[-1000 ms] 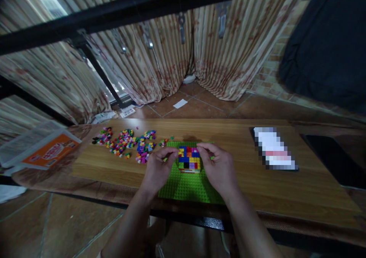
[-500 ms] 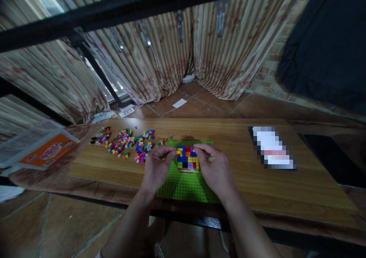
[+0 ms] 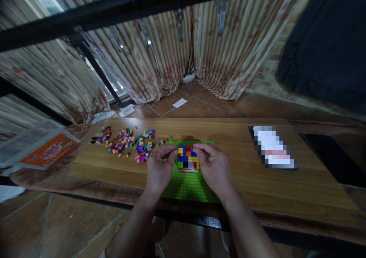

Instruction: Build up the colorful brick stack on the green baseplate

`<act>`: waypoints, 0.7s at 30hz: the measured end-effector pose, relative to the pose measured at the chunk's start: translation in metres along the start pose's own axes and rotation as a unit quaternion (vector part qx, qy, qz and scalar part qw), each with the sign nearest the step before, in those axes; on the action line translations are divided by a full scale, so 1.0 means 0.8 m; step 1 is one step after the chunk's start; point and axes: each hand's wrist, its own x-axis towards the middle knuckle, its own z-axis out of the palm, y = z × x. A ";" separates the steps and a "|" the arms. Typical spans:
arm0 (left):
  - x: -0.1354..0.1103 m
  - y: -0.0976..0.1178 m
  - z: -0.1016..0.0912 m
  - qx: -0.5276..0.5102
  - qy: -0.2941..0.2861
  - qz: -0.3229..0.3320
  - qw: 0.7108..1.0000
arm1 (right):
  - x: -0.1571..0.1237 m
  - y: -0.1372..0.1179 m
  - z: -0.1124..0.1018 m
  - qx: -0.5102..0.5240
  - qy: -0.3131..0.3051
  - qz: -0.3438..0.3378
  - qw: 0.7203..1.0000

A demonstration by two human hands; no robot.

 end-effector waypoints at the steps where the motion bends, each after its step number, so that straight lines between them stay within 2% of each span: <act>1: 0.000 0.000 0.000 0.001 0.000 0.001 1.000 | 0.000 -0.001 0.000 -0.002 0.000 -0.002 1.000; 4: 0.000 0.001 0.001 -0.001 0.001 0.001 1.000 | -0.002 -0.004 0.000 -0.013 -0.005 -0.033 0.999; 10: 0.001 0.001 0.001 -0.014 -0.004 0.007 1.000 | -0.010 -0.009 0.007 -0.064 -0.034 -0.146 0.987; 21: 0.002 0.006 0.004 -0.092 -0.009 -0.032 0.995 | -0.013 0.004 0.017 -0.140 -0.022 -0.229 0.963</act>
